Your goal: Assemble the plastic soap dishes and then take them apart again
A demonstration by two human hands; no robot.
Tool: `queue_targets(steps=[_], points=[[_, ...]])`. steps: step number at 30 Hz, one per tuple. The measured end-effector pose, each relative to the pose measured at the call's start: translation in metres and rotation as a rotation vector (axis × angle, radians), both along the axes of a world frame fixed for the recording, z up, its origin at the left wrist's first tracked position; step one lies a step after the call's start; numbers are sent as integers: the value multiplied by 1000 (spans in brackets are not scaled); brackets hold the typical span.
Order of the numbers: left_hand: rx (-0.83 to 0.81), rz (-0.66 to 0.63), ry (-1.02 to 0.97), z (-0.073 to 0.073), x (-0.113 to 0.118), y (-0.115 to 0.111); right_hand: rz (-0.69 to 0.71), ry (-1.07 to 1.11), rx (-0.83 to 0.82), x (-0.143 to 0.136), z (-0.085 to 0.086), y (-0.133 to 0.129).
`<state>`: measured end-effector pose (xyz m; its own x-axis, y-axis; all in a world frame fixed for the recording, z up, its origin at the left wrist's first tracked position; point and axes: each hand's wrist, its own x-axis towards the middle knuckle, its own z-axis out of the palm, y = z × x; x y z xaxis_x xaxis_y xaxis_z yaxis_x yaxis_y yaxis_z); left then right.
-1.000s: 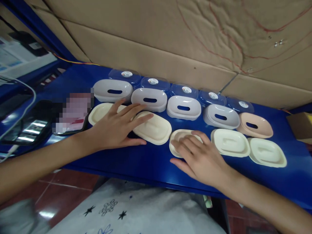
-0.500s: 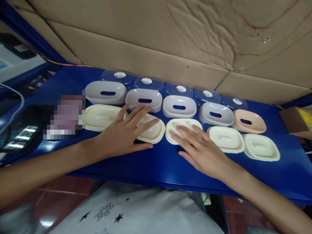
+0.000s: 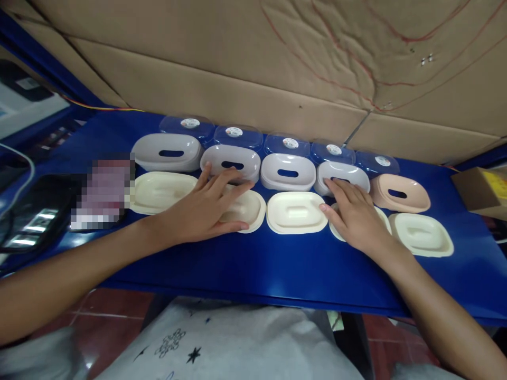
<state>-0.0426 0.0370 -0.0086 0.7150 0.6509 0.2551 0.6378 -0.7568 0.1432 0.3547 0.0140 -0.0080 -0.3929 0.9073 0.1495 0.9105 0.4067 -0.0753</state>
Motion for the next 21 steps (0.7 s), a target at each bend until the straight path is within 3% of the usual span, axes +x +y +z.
queue_targets(steps=[3, 6, 9, 11, 15, 21], points=[[2, -7, 11, -2, -3, -1, 38, 70, -33, -1, 9, -1], [46, -48, 3, 0, -7, -5, 66, 116, -47, 10, 31, -10], [126, -115, -6, 6, -8, -12, -16, 204, -78, 31, 53, -23], [163, -206, -16, 12, -8, -16, -38, 236, -202, 42, 60, -30], [150, -375, 8, 17, -4, -24, 43, 221, -457, 43, 57, -33], [176, -389, 34, 13, -3, -24, 105, 241, -234, 19, 38, -29]])
